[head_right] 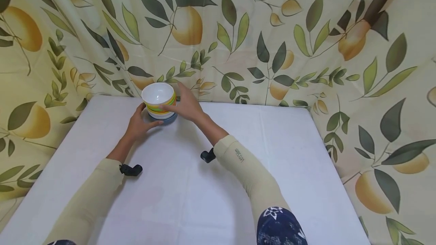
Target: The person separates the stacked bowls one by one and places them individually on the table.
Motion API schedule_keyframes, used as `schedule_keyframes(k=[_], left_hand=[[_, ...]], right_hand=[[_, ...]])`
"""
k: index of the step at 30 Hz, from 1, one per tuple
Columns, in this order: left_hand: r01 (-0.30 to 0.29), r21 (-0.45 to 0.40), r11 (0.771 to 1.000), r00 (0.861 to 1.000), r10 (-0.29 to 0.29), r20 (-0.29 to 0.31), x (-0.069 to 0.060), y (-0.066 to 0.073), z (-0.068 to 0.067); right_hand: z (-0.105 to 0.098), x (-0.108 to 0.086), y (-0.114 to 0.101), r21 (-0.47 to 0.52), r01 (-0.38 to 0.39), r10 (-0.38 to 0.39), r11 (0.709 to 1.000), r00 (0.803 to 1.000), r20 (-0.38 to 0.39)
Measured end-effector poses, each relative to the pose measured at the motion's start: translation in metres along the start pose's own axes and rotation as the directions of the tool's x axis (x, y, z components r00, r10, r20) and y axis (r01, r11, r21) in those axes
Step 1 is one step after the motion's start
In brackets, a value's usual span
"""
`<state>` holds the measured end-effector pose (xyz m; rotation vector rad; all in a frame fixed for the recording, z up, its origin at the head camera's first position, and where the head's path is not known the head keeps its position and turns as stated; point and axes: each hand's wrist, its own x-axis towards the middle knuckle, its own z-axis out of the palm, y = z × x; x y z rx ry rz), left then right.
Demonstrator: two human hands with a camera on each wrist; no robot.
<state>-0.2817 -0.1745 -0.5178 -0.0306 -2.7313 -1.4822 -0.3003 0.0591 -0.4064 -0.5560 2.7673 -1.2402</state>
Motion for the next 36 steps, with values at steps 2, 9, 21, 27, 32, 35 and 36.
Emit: schedule_keyframes(k=[2,9,21,27,32,35,36], left_hand=[[-0.011,-0.007,1.0,1.0,0.011,0.009,0.002,-0.003,0.003],[-0.039,-0.039,0.998,0.999,0.04,0.02,0.009,0.001,0.007],[-0.048,-0.103,0.994,0.998,0.052,0.038,0.011,-0.003,0.011],[-0.018,-0.136,0.99,0.999,0.023,0.033,0.011,-0.005,0.013],[-0.012,-0.155,0.988,0.999,0.017,0.031,0.012,-0.009,0.014],[-0.011,-0.165,0.986,0.999,0.017,0.034,0.012,-0.01,0.014],[-0.012,-0.168,0.986,0.999,0.018,0.032,0.013,-0.01,0.013]], right_hand=[[0.003,0.004,-0.003,-0.004,0.012,-0.012,1.0,1.0,-0.001],[0.009,0.021,-0.009,-0.011,0.128,-0.128,0.992,0.992,-0.021],[0.022,0.032,-0.013,0.01,0.052,-0.052,0.999,0.998,0.028],[0.029,0.037,-0.007,-0.021,0.026,-0.026,0.999,0.999,0.024],[0.033,0.041,-0.004,-0.028,0.02,-0.02,0.999,1.0,0.018],[0.034,0.043,-0.003,-0.025,0.014,-0.014,1.0,1.0,0.004],[0.034,0.043,-0.003,-0.019,0.014,-0.014,1.0,1.0,-0.003]])
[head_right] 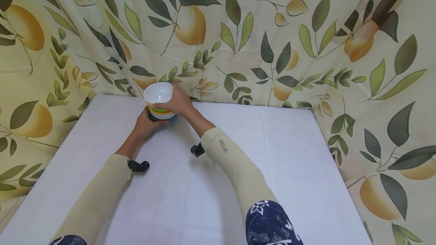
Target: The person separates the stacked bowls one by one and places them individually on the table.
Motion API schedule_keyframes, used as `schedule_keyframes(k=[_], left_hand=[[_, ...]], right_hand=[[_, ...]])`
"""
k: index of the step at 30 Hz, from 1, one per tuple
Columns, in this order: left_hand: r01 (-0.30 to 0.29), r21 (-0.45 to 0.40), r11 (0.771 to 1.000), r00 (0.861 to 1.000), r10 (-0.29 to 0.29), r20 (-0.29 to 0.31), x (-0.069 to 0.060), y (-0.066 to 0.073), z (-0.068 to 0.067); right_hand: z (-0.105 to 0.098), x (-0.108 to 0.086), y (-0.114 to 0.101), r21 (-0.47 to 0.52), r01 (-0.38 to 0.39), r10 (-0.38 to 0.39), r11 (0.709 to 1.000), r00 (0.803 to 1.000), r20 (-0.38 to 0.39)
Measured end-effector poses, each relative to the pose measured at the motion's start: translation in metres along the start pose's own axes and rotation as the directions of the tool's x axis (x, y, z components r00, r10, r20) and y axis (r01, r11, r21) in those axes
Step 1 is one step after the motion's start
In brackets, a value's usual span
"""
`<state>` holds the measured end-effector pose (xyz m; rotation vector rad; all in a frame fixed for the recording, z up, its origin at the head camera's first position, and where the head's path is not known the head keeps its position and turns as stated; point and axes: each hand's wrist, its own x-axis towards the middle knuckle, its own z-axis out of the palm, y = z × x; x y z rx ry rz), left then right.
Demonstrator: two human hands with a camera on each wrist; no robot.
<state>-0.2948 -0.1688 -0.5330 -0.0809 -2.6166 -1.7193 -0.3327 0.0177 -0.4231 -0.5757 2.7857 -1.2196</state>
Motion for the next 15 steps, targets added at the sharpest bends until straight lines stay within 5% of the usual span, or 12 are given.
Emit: schedule_keyframes(k=[15], left_hand=[[0.005,0.009,1.0,1.0,-0.005,0.014,-0.005,0.005,0.0]], right_hand=[[-0.006,-0.003,-0.01,0.103,0.056,-0.045,0.993,0.994,-0.103]])
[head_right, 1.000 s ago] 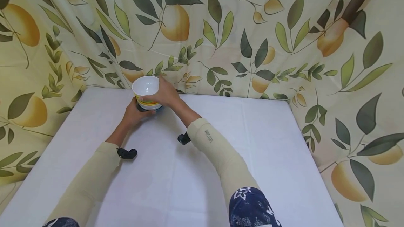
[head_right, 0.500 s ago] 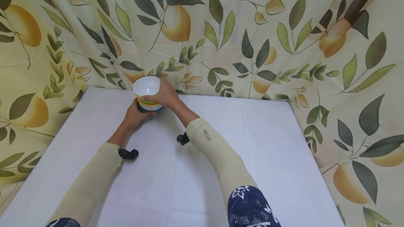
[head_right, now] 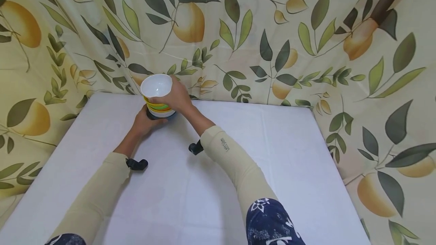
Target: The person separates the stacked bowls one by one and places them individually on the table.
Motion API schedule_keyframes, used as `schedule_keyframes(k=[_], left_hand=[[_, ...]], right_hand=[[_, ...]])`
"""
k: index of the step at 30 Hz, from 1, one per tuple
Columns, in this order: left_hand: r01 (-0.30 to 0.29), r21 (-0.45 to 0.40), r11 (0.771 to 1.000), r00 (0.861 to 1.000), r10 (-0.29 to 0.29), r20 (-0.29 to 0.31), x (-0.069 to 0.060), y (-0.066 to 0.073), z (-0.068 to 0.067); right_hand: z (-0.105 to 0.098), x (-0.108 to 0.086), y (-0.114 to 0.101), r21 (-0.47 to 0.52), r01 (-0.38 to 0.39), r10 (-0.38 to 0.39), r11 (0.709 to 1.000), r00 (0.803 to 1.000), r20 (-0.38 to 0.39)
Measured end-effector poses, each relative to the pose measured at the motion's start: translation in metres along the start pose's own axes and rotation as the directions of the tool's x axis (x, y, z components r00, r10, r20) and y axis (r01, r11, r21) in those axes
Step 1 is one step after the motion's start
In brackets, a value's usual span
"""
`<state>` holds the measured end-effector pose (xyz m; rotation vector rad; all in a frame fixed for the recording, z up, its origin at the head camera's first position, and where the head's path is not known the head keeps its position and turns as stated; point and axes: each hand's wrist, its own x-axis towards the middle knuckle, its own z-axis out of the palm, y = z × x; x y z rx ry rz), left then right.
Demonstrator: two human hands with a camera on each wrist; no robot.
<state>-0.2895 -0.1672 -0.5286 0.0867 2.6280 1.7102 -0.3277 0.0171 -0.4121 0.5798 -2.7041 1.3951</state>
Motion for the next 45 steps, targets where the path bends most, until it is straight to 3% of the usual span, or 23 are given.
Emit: schedule_keyframes(k=[8,15,22,33,45], left_hand=[[0.005,-0.009,1.0,1.0,-0.005,0.004,-0.002,-0.003,0.0],[0.034,0.048,0.998,0.999,-0.033,-0.01,-0.004,-0.005,-0.002],[0.035,0.041,0.999,0.999,-0.034,-0.01,-0.003,-0.008,0.001],[0.019,0.013,1.0,1.0,-0.019,0.0,-0.001,-0.005,0.004],[-0.002,0.007,1.0,1.0,0.002,-0.008,0.002,-0.004,0.003]], right_hand=[[-0.015,-0.015,-0.004,0.025,-0.006,0.007,1.0,0.997,-0.07],[-0.028,-0.033,0.013,0.061,-0.044,0.052,0.997,0.988,-0.147],[-0.038,-0.045,0.034,0.065,-0.089,0.101,0.994,0.975,-0.2],[-0.038,-0.065,0.072,0.086,-0.141,0.157,0.986,0.966,-0.207],[-0.033,-0.069,0.101,0.055,-0.207,0.212,0.977,0.971,-0.11]])
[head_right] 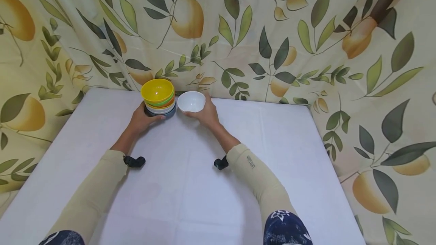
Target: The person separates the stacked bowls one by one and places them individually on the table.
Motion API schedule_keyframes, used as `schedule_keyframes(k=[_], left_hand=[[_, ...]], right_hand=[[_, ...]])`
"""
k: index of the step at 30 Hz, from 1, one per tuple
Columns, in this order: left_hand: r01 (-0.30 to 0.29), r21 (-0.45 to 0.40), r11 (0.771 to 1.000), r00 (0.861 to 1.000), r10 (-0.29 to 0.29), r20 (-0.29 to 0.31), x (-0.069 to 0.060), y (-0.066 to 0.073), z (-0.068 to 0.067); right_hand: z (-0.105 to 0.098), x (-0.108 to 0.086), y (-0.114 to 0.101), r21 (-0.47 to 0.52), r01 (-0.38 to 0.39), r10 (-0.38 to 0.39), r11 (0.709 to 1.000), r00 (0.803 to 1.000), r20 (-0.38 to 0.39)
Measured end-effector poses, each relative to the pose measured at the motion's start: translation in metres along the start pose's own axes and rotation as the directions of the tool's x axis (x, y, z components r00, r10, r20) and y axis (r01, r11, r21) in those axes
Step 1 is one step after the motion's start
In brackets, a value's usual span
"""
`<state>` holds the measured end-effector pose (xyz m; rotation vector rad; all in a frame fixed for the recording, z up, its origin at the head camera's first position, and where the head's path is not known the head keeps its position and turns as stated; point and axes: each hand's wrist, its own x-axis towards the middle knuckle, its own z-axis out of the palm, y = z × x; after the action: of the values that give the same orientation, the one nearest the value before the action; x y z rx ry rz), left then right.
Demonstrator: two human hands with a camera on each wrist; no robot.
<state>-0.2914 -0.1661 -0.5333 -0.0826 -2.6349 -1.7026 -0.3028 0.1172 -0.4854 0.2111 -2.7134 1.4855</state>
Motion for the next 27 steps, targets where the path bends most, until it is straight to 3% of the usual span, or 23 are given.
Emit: schedule_keyframes(k=[12,22,27], left_hand=[[0.005,0.005,1.0,1.0,-0.005,0.001,0.0,0.0,0.001],[0.009,-0.006,1.0,1.0,-0.009,-0.002,-0.001,-0.001,0.001],[0.003,-0.002,1.0,1.0,-0.003,-0.003,-0.001,0.001,0.0]], right_hand=[[0.0,-0.004,0.012,-0.03,-0.039,0.042,0.999,0.996,0.081],[0.003,-0.004,0.012,-0.072,-0.076,0.082,0.995,0.992,0.092],[0.004,-0.003,0.005,-0.106,-0.043,0.051,0.993,0.996,0.076]])
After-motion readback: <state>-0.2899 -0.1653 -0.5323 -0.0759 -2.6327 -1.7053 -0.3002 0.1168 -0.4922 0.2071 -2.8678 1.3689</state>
